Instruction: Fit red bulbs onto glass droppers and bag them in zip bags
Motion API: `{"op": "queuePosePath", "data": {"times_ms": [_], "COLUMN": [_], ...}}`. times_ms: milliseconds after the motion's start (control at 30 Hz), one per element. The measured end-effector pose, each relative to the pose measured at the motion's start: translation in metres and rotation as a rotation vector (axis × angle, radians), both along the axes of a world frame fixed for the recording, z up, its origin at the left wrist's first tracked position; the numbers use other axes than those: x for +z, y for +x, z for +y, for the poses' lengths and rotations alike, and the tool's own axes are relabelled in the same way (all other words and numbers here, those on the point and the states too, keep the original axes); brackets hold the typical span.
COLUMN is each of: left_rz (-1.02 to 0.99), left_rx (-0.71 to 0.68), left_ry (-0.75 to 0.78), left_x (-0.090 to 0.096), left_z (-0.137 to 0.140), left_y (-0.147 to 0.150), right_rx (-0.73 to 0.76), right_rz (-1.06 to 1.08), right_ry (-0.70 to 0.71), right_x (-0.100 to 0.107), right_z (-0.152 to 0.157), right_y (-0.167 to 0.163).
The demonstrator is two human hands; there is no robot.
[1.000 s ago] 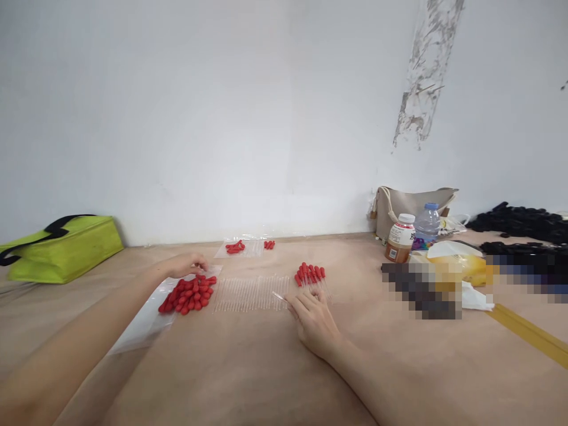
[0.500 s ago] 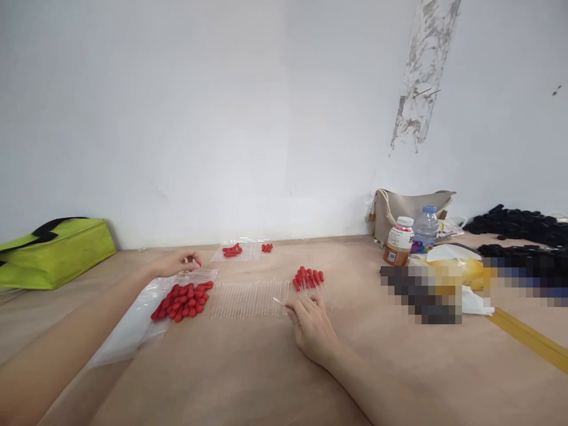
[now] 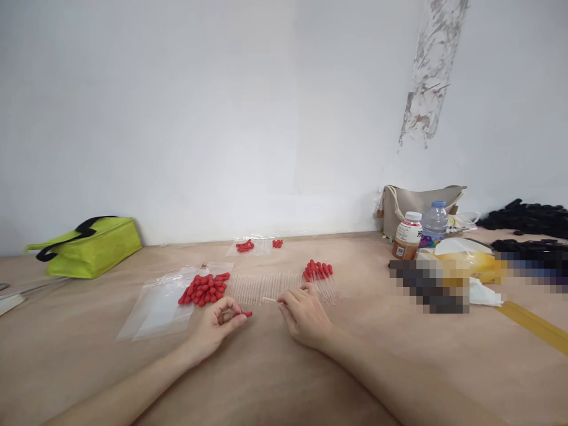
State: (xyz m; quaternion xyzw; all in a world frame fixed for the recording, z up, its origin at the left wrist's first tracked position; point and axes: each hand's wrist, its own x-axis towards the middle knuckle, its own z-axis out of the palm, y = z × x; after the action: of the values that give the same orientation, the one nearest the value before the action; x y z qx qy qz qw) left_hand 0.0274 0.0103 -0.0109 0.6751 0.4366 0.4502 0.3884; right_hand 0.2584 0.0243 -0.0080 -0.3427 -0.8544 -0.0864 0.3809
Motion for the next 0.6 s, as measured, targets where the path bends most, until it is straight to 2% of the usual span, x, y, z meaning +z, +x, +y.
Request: {"op": "queuePosePath", "data": {"times_ms": [133,333,600], "left_rz": [0.018,0.261,0.296], "left_rx": [-0.051,-0.016,0.02], "left_ry": [0.045,0.248,0.231], "left_x": [-0.009,-0.005,-0.003], "left_z": [0.007,0.003,-0.001], "left_y": [0.006,0.006,0.008], "right_rx": [-0.007,0.034,0.062], "right_rz": [0.067,0.051,-0.024], "right_ry": [-0.053,-0.11,-0.081], "right_x": [-0.006,-0.013,-0.012], "right_z": [-0.004,0.0,-0.002], "right_y": [-0.005,-0.004,-0.008]}}
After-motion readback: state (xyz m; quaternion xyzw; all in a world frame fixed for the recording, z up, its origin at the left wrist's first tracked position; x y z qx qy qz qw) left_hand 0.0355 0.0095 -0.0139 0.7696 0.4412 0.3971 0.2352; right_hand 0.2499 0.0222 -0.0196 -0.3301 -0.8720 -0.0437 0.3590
